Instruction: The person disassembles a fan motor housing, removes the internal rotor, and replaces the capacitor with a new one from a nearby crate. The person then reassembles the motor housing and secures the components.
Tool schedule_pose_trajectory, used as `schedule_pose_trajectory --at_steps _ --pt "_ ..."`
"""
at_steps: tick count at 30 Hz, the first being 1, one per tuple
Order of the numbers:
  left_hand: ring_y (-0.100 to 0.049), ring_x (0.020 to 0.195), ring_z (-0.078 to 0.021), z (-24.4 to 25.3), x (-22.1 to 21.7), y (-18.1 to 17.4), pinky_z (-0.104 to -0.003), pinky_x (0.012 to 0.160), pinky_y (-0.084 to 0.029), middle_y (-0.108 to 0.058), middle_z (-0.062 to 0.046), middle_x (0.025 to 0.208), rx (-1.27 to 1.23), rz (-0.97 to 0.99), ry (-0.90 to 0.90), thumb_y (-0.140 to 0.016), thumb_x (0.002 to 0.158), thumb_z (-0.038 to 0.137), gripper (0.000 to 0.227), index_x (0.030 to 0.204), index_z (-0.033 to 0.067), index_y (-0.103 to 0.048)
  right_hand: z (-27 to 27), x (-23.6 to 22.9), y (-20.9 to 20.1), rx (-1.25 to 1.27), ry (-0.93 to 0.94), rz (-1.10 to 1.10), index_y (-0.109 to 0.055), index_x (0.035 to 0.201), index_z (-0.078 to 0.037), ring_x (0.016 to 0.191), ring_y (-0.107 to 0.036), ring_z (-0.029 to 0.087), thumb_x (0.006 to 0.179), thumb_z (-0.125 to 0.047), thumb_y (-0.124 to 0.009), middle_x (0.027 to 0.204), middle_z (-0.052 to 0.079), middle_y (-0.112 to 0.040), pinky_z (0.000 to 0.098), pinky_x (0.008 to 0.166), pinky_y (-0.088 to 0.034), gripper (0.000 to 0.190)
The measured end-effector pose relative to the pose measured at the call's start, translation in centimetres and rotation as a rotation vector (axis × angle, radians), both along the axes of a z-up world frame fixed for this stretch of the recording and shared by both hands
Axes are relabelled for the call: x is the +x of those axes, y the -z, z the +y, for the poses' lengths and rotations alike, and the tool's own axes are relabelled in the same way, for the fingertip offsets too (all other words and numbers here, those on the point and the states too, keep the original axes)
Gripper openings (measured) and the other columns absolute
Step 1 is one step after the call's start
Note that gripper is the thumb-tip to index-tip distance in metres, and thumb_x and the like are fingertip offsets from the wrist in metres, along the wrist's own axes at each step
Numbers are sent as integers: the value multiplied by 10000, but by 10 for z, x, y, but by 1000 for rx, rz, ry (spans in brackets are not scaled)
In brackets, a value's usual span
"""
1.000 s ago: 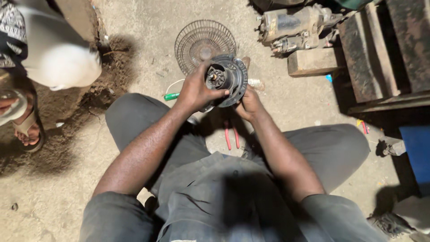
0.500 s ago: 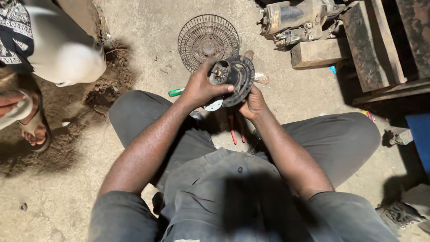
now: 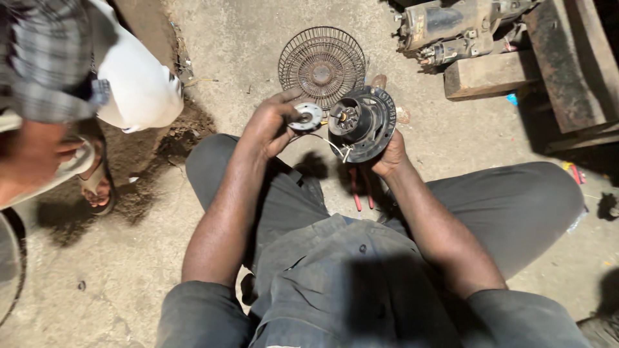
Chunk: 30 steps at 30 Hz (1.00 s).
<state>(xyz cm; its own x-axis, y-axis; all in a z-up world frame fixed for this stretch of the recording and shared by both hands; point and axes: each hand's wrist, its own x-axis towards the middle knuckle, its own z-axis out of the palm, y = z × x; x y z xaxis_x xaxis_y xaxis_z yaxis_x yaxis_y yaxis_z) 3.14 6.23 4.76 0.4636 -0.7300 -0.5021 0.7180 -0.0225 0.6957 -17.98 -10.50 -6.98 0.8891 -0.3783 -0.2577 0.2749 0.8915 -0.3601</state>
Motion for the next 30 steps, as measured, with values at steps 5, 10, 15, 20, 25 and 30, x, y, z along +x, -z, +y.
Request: schedule_pose_trajectory --at_steps 5,10,15,20,25,30 --pt "-738 965 -244 2 -18 1 -363 882 -626 -699 -207 1159 -28 -225 20 -538 742 -233 642 1372 -114 -524 -5 -12 -1 -9 5 -1 -679 1264 -21 1149 -707 258 939 -240 -688 1246 134 -726 453 1108 -545 392" --pt "-729 942 -233 3 -24 11 -323 809 -629 -707 -176 1134 -65 -201 -56 -551 786 -226 575 1354 -136 -554 -8 -9 -6 -15 14 25 -686 1243 -29 1106 -722 235 922 -292 -688 1215 117 -739 422 1062 -568 415" --pt "-732 892 -240 1 -34 15 -342 788 -657 -699 -183 1076 12 -202 -165 -571 882 -150 404 1283 -105 -553 -5 -11 -18 -81 6 54 -681 1225 -15 1032 -733 213 955 -278 -692 1154 118 -743 403 979 -605 377" --pt "-744 870 -257 -2 -34 5 -369 683 -655 -692 -189 1064 124 -330 -177 -566 923 -103 317 1238 -72 -546 -1 -7 -26 -110 9 47 -670 1231 -21 990 -733 196 971 -240 -670 1126 104 -742 387 933 -615 340" --pt "-714 831 -248 -7 -40 7 -346 561 -654 -674 -173 1053 115 -589 -102 -574 964 -52 273 1234 -15 -549 -2 -5 -24 -145 34 65 -665 1214 -22 979 -727 185 980 -189 -664 1124 94 -736 376 917 -615 288" --pt "-744 932 -246 -10 -56 13 -351 740 -640 -719 -156 1123 370 -1225 -71 -612 997 45 311 1307 24 -583 0 -4 -21 -228 55 175 -671 1226 -25 1005 -718 166 978 -180 -645 1137 74 -733 358 919 -605 294"
